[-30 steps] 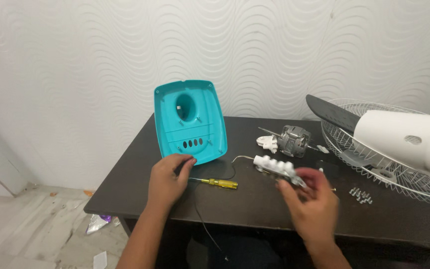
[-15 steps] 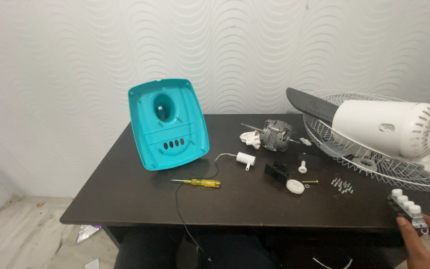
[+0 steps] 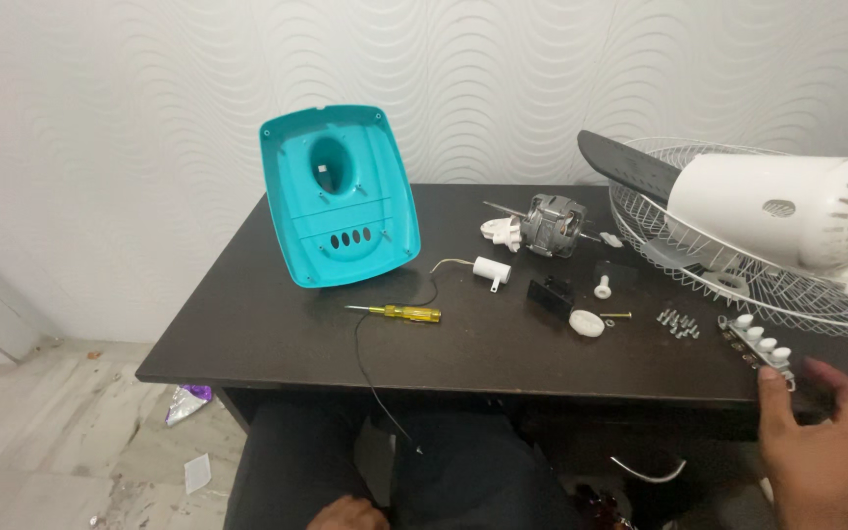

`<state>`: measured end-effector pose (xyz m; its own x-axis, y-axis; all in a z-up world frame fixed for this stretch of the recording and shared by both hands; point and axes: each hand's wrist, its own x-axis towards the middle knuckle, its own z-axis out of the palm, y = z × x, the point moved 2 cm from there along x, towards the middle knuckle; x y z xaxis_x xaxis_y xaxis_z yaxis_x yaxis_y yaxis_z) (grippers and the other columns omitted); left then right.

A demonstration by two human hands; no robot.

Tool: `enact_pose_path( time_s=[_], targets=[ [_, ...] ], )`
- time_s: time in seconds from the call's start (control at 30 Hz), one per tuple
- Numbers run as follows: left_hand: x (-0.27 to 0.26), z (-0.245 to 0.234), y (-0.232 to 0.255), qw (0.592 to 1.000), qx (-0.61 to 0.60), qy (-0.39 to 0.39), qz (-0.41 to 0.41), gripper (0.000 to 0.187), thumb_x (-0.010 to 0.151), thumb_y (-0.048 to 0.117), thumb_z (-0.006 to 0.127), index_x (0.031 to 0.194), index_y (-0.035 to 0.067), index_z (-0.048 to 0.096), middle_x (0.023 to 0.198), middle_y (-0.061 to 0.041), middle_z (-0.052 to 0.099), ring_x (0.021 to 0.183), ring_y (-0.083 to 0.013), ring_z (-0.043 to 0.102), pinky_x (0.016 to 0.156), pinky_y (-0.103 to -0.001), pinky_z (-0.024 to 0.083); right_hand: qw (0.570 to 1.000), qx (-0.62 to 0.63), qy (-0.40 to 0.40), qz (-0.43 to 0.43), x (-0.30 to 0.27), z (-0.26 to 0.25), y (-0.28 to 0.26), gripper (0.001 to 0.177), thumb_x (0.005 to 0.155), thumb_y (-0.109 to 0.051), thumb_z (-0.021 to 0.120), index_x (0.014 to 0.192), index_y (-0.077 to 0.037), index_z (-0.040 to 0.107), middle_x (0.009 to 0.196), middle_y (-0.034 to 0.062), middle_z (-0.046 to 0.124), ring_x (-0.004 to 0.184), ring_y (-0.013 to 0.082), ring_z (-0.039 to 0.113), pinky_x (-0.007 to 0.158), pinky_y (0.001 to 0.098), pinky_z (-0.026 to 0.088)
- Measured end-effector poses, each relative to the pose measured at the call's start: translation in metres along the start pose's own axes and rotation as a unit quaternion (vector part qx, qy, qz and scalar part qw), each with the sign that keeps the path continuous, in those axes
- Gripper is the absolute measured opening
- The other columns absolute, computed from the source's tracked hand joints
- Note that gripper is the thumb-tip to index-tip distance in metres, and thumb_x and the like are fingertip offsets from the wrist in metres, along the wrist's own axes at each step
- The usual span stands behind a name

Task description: The person assembles an electric fan by attaching a control module to the motor housing and securing it with screws. They use a screwdriver to tighten the screws and connect wires to the motor terminals.

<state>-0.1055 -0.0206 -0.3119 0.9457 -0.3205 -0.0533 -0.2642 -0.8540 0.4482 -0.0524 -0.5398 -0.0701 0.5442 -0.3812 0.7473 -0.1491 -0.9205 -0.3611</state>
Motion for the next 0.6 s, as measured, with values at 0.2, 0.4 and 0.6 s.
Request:
enact_pose_path(
  time_s=[0.2,0.4,0.6],
  targets=[
    [-0.023,0.002,0.005,0.999,0.033,-0.023,0.004,0.019,0.088,0.032,0.071,0.094,0.018,0.082,0.103,-0.009,0.071,0.105,-0.0346,0.063,0.085,-0.05,0.051,0.985,0.098,0.136,-0.034,-0.031,0.002,0.0,0.012,0.099,-0.001,0.065,0.11,0.002,0.065,0.104,0.0097,0.063,0.088,0.0167,0.058,0.079,0.0302,0.046],
    [-0.019,0.019,0.026,0.993,-0.06,0.051,-0.085,0.019,0.09,0.037,0.066,0.088,0.021,0.078,0.077,0.002,0.07,0.083,-0.0099,0.072,0.084,-0.03,0.059,0.983,0.171,0.063,-0.024,-0.05,-0.017,-0.077,0.009,0.1,0.001,0.072,0.098,-0.001,0.064,0.1,0.0129,0.059,0.083,0.0167,0.055,0.075,0.0266,0.047],
    [-0.006,-0.086,0.06,0.979,-0.157,0.091,0.095,0.016,0.087,0.029,0.078,0.088,0.014,0.076,0.081,-0.002,0.072,0.082,-0.0187,0.073,0.076,-0.034,0.056,0.945,0.309,-0.039,-0.102,-0.025,-0.026,-0.171,0.012,0.091,-0.008,0.076,0.1,-0.005,0.069,0.097,0.0094,0.069,0.088,0.0181,0.065,0.079,0.0312,0.051]
  ],
)
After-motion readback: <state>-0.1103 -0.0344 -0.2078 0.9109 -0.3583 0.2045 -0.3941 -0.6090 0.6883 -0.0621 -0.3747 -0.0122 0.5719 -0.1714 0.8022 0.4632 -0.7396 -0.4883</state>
